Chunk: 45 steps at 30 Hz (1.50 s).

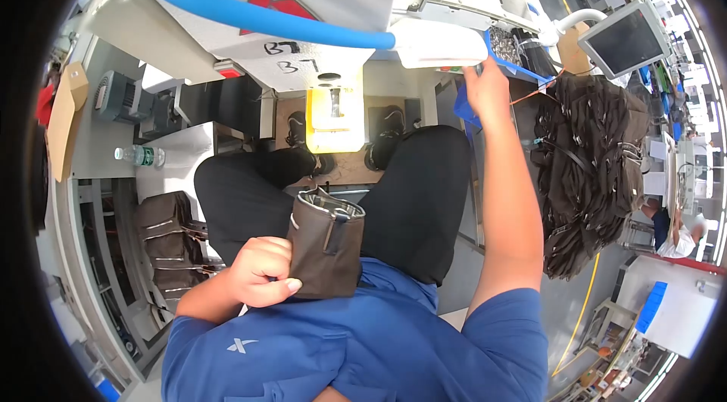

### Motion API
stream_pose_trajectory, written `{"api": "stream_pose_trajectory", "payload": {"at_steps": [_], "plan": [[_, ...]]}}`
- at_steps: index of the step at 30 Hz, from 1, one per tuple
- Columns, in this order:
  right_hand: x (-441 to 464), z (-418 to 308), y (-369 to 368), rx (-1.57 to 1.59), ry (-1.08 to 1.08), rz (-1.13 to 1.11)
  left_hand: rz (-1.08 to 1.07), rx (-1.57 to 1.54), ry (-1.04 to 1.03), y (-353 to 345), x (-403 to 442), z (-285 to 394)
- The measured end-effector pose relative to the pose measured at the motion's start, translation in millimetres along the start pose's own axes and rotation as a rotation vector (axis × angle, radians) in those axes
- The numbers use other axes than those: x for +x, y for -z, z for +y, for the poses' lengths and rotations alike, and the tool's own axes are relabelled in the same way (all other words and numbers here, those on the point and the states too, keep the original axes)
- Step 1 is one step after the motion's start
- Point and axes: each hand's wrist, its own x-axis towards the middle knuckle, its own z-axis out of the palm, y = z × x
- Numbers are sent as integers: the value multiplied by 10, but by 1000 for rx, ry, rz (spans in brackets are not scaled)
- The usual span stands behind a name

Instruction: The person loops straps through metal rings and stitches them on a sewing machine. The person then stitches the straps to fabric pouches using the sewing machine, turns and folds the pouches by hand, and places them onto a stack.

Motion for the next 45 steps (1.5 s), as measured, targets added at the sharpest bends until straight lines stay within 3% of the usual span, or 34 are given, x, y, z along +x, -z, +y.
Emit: {"api": "stream_pose_trajectory", "payload": {"at_steps": [1, 4, 6, 11, 14, 16, 18, 20, 22, 24, 26, 28, 30, 33, 34, 39, 44, 45], "plan": [[93, 286, -187, -122, 202, 131, -18, 0, -11, -28, 24, 0], [214, -254, -28, 173, -402, -102, -52, -2, -57, -120, 56, -38], [275, -260, -121, 312, -457, -67, -58, -10, -68, -159, 64, -50], [269, -75, -347, 297, -104, 153, -40, -36, -70, -184, 46, -83], [-139, -847, 227, 153, -56, 18, -54, -26, -59, -133, 54, -86], [-549, -1019, 336, 519, -110, -285, -44, -26, -57, -99, 85, -71], [-1034, -1296, 522, 948, 94, -728, -30, -33, -50, -73, 101, -74], [-1470, -1494, 668, 1079, 133, -1049, -26, -16, -39, -28, 129, -78], [-1684, -1656, 762, 1176, 227, -1129, -35, 4, -27, 38, 176, -90], [-1779, -1760, 851, 1163, 123, -1063, -64, 63, 12, 164, 245, -58], [-1832, -1846, 929, 1103, 29, -935, 87, 256, 63, 277, 325, 28], [-1829, -2021, 962, 1011, 245, -783, 347, 543, 86, 327, 431, 177], [-1896, -2263, 939, 962, 432, -616, 199, 698, 57, 383, 463, 322], [-2048, -2399, 756, 909, 559, -574, -47, 761, 91, 273, 568, 454], [-2074, -2440, 720, 930, 571, -543, 24, 751, 66, 216, 577, 398], [-2100, -2472, 703, 989, 514, -642, -47, 686, 231, 325, 439, 346], [-1748, -2146, 633, 654, 709, -941, -44, 738, 90, 466, 438, 567], [-1714, -2011, 564, 594, 749, -893, -47, 743, 73, 532, 436, 670]]}}
